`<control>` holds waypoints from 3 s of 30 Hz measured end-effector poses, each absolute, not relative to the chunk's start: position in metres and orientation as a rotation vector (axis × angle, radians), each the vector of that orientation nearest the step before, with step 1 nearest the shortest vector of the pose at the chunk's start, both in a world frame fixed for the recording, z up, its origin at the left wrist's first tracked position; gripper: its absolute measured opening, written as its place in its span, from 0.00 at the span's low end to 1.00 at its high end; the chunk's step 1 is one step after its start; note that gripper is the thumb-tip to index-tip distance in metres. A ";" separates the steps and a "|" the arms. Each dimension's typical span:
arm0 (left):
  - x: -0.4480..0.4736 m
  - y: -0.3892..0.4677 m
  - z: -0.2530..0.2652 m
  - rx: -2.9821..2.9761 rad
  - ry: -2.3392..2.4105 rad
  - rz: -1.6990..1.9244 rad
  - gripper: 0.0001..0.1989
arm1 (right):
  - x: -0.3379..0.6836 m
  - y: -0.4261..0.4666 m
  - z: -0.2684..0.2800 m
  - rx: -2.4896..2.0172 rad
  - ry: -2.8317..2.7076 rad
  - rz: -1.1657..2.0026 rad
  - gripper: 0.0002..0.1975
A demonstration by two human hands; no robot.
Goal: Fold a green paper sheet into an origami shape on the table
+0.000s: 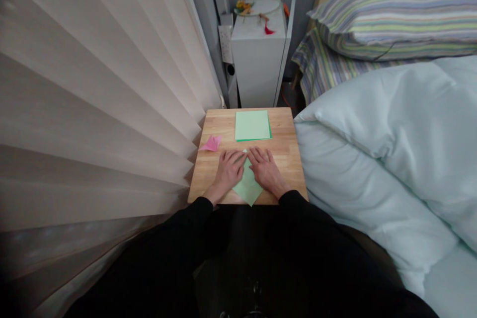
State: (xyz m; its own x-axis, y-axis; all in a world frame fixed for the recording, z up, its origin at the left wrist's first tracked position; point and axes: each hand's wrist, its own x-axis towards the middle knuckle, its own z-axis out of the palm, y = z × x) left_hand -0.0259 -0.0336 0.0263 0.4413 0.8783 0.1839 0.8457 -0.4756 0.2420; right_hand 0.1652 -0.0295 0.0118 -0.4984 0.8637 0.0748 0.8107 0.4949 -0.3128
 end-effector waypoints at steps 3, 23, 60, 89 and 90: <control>-0.027 -0.034 0.025 2.574 1.528 0.410 0.19 | 0.166 -0.028 0.014 -1.512 -2.462 0.368 0.28; -0.021 -0.035 0.035 2.580 1.580 0.351 0.25 | 0.162 -0.032 0.012 -1.493 -2.413 0.365 0.25; -0.028 -0.022 0.031 2.509 1.542 0.470 0.24 | 0.160 -0.029 0.019 -1.556 -2.501 0.415 0.28; -0.027 -0.029 0.034 2.583 1.528 0.385 0.27 | 0.155 -0.043 0.041 -1.651 -2.566 0.354 0.24; -0.027 -0.029 0.033 2.584 1.527 0.388 0.27 | 0.155 -0.045 0.043 -1.661 -2.565 0.355 0.24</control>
State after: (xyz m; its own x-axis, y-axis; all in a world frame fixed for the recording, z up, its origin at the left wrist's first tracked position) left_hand -0.0271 -0.0288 0.0331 0.4596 0.8736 0.1601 0.8442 -0.4857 0.2268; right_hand 0.1549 -0.0453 0.0433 -0.4152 0.9070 -0.0702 0.8920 0.3908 -0.2272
